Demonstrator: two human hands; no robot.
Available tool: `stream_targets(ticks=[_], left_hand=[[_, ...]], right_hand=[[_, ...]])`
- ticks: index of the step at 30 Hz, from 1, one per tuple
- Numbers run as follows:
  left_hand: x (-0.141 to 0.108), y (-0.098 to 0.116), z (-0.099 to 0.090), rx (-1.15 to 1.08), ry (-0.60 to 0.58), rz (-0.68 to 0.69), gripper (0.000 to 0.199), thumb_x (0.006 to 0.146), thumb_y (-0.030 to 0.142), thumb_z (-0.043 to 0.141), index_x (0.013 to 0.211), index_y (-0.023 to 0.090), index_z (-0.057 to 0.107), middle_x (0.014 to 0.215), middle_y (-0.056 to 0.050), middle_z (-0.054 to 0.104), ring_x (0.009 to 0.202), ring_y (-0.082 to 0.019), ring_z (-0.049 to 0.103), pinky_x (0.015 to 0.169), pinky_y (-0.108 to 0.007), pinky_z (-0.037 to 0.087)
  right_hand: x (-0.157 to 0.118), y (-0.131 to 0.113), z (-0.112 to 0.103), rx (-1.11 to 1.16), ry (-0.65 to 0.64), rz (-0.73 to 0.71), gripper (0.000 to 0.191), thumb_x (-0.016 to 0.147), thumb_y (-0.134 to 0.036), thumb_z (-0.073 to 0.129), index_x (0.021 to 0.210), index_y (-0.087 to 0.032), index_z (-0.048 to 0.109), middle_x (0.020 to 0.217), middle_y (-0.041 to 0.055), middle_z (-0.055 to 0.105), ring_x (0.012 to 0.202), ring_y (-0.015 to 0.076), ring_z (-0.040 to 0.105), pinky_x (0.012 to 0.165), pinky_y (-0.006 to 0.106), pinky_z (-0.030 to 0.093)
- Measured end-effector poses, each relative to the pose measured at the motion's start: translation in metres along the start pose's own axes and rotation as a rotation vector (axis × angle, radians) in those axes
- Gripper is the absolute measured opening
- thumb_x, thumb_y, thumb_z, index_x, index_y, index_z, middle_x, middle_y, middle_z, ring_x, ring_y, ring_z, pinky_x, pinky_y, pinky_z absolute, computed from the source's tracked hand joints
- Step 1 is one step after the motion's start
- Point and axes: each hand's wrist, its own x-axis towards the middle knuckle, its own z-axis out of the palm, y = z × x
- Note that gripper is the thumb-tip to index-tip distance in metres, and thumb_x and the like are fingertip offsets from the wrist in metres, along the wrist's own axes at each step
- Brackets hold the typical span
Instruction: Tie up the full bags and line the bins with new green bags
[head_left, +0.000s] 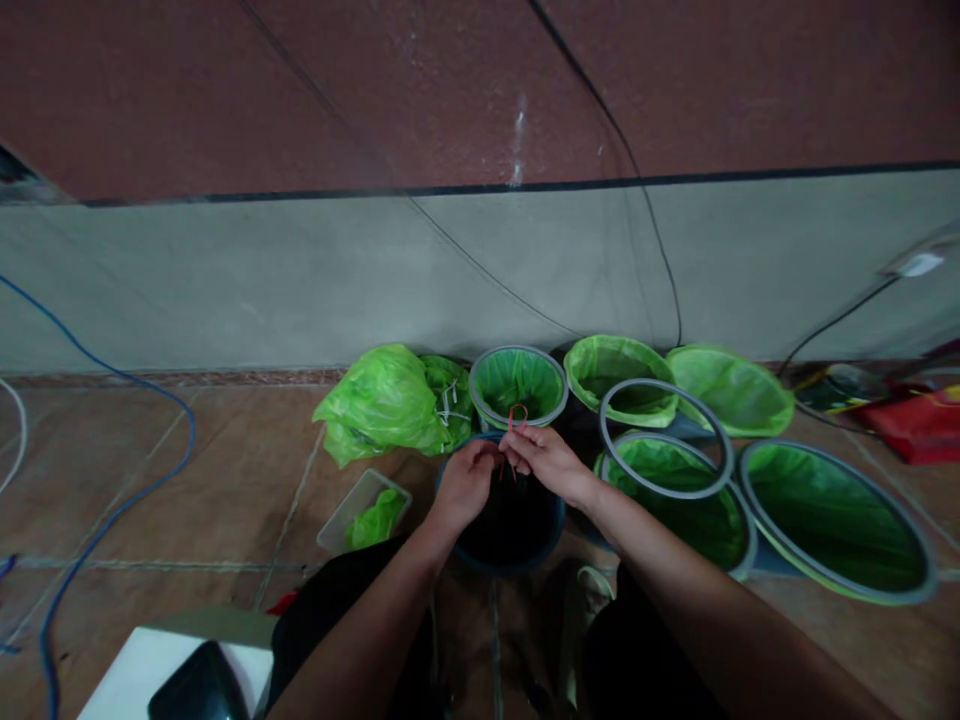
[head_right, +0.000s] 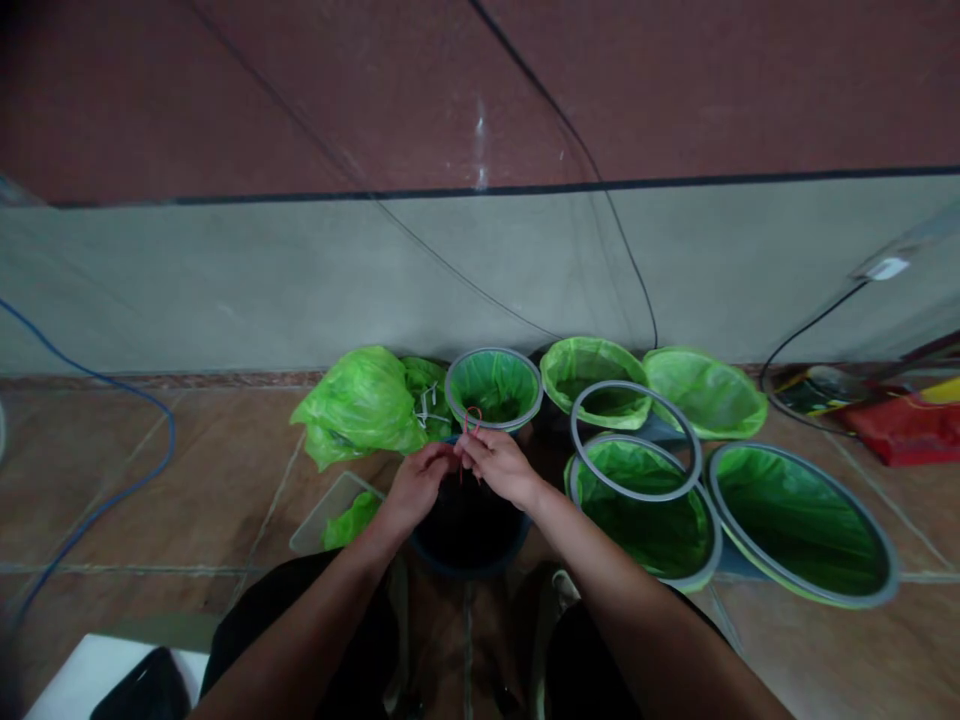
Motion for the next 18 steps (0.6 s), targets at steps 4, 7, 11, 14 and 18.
stream_targets(ticks=[4, 7, 11, 14, 18], left_hand=[[-0.013, -0.003, 0.015, 0.088, -0.101, 0.051, 0.021, 0.091, 0.026, 0.041, 0.09, 0.02, 0.061, 0.088, -0.003, 0.068, 0.082, -0.017, 0.063, 0.08, -0.03, 0.048], [-0.016, -0.007, 0.025, 0.093, -0.114, 0.023, 0.026, 0.093, 0.03, 0.038, 0.091, 0.019, 0.061, 0.089, -0.004, 0.069, 0.083, -0.018, 0.064, 0.081, -0.03, 0.048], [-0.013, -0.016, 0.03, 0.048, -0.122, 0.006, 0.031, 0.092, 0.028, 0.035, 0.079, 0.019, 0.061, 0.085, -0.005, 0.07, 0.084, -0.017, 0.064, 0.085, -0.031, 0.048], [-0.01, -0.02, 0.03, -0.082, -0.076, -0.04, 0.033, 0.09, 0.03, 0.036, 0.068, 0.019, 0.058, 0.075, -0.004, 0.069, 0.074, -0.016, 0.063, 0.079, -0.03, 0.05], [-0.007, -0.017, 0.024, -0.33, 0.096, -0.103, 0.032, 0.087, 0.036, 0.041, 0.061, 0.019, 0.05, 0.055, 0.002, 0.054, 0.054, -0.011, 0.052, 0.065, -0.026, 0.048]], right_hand=[[0.001, -0.008, 0.004, 0.042, -0.007, -0.003, 0.042, 0.08, -0.057, 0.057, 0.069, -0.017, 0.059, 0.058, -0.0018, 0.054, 0.047, 0.0077, 0.045, 0.046, 0.022, 0.035], [0.001, -0.011, 0.005, 0.085, 0.005, 0.01, 0.041, 0.08, -0.057, 0.058, 0.072, -0.017, 0.061, 0.058, -0.0021, 0.054, 0.047, 0.0079, 0.045, 0.046, 0.022, 0.035], [0.002, -0.01, -0.006, 0.109, 0.069, 0.032, 0.042, 0.078, -0.058, 0.059, 0.075, -0.016, 0.062, 0.056, -0.0031, 0.053, 0.047, 0.0074, 0.043, 0.047, 0.022, 0.035], [0.004, -0.007, -0.021, -0.005, 0.12, 0.031, 0.036, 0.076, -0.053, 0.064, 0.076, -0.017, 0.064, 0.063, -0.0015, 0.058, 0.054, 0.0095, 0.049, 0.052, 0.023, 0.039], [0.004, -0.001, -0.043, -0.414, 0.119, -0.005, 0.024, 0.077, -0.04, 0.065, 0.081, -0.018, 0.07, 0.074, 0.0014, 0.066, 0.068, 0.0141, 0.057, 0.065, 0.027, 0.043]])
